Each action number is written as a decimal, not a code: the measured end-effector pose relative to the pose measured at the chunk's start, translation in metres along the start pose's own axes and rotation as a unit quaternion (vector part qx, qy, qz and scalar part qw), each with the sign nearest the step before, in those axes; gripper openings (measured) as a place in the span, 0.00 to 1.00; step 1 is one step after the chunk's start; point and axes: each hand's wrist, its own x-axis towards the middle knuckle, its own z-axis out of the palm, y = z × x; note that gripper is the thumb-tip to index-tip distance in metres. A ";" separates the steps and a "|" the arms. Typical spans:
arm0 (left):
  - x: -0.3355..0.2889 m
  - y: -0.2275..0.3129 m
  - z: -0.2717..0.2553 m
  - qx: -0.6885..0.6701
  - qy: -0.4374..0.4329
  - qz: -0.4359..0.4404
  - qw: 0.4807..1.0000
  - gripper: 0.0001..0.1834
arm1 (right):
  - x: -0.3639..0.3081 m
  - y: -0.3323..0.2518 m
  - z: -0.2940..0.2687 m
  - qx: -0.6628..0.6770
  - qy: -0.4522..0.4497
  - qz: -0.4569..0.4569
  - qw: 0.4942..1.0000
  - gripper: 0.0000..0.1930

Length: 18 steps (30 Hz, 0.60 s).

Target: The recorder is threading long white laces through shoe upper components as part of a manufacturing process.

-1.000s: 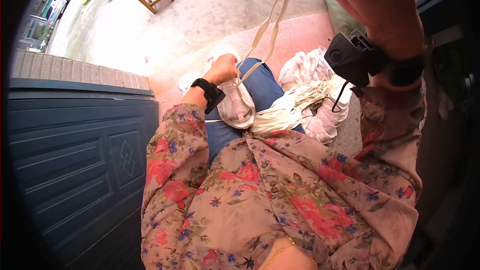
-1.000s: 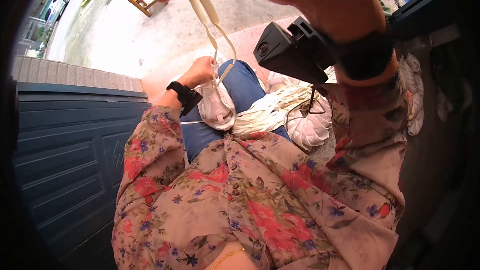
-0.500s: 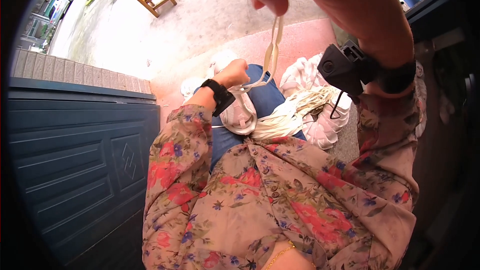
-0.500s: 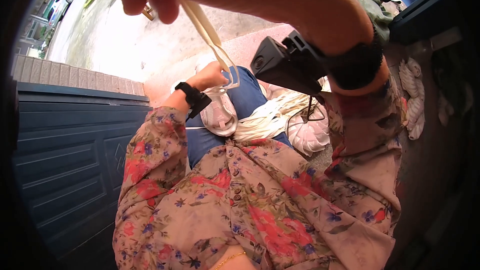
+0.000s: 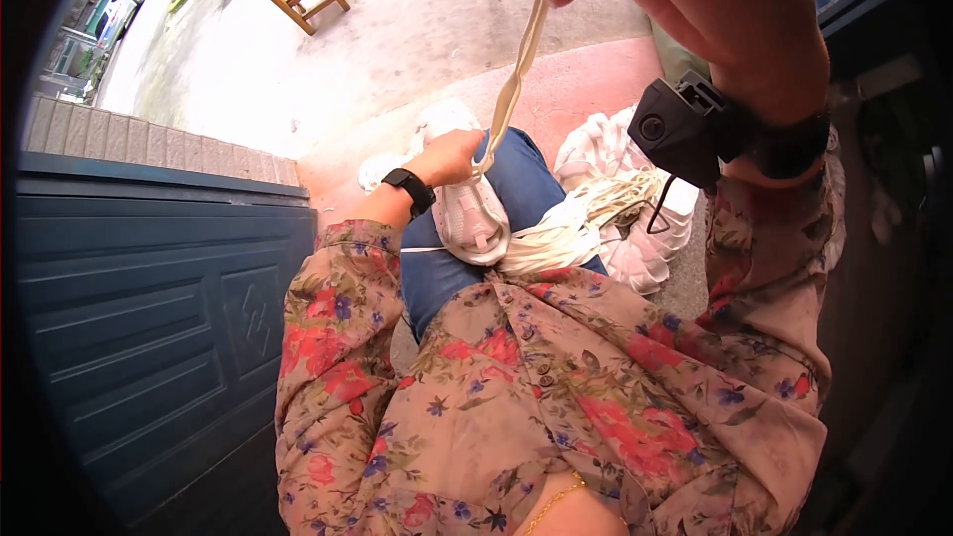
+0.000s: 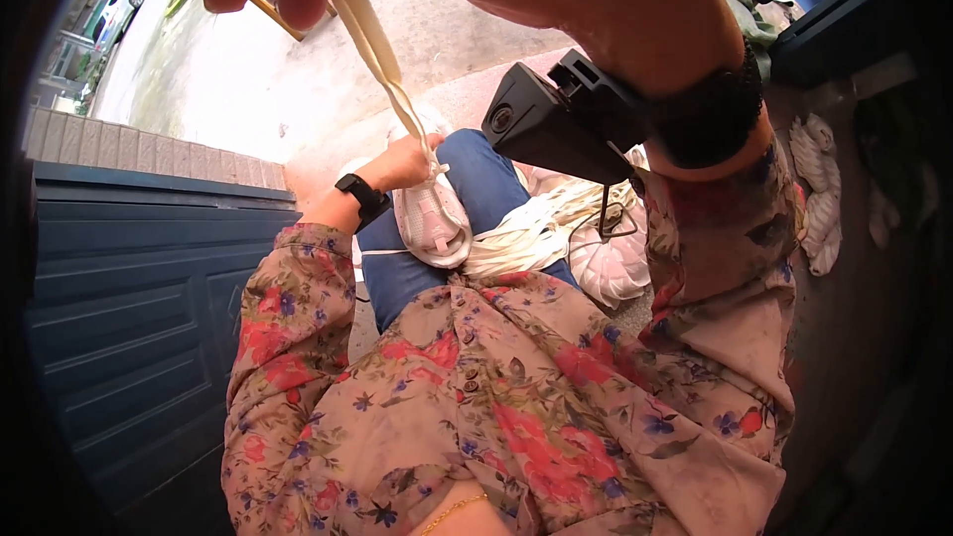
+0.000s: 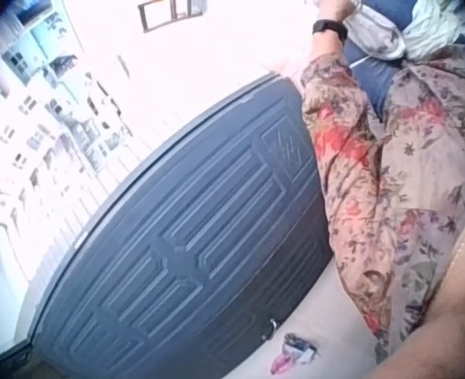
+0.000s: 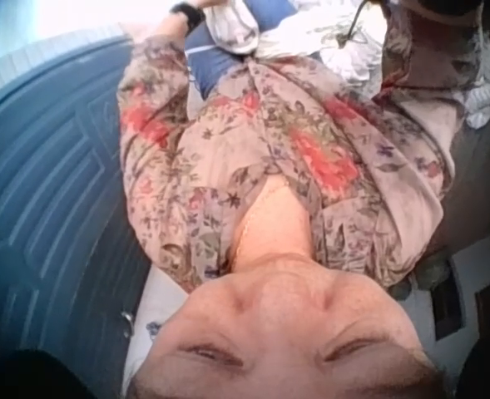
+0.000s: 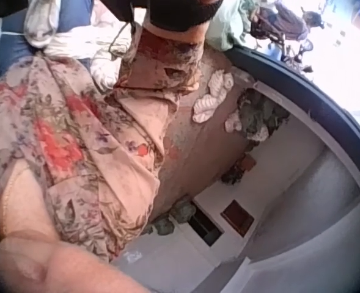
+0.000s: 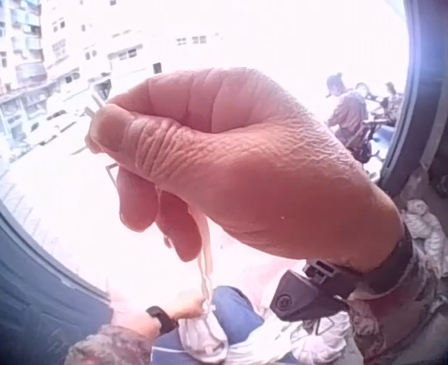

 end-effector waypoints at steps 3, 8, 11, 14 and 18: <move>0.003 -0.003 0.000 -0.067 -0.003 -0.038 0.997 0.20 | 0.002 0.000 0.003 -0.010 -0.009 0.007 1.000 0.13; -0.002 0.006 -0.011 -0.162 0.007 -0.035 0.986 0.21 | 0.006 0.001 0.008 -0.023 -0.027 0.015 0.999 0.13; 0.004 -0.003 -0.002 -0.170 0.002 -0.088 0.982 0.23 | 0.008 0.001 0.009 -0.031 -0.036 0.019 0.999 0.13; -0.003 -0.028 0.018 -0.160 0.064 -0.025 0.985 0.25 | 0.014 -0.003 0.016 -0.037 -0.052 0.019 0.998 0.13; -0.012 -0.007 -0.014 -0.153 0.130 -0.071 0.977 0.18 | 0.013 -0.008 0.016 -0.057 -0.053 0.034 0.996 0.13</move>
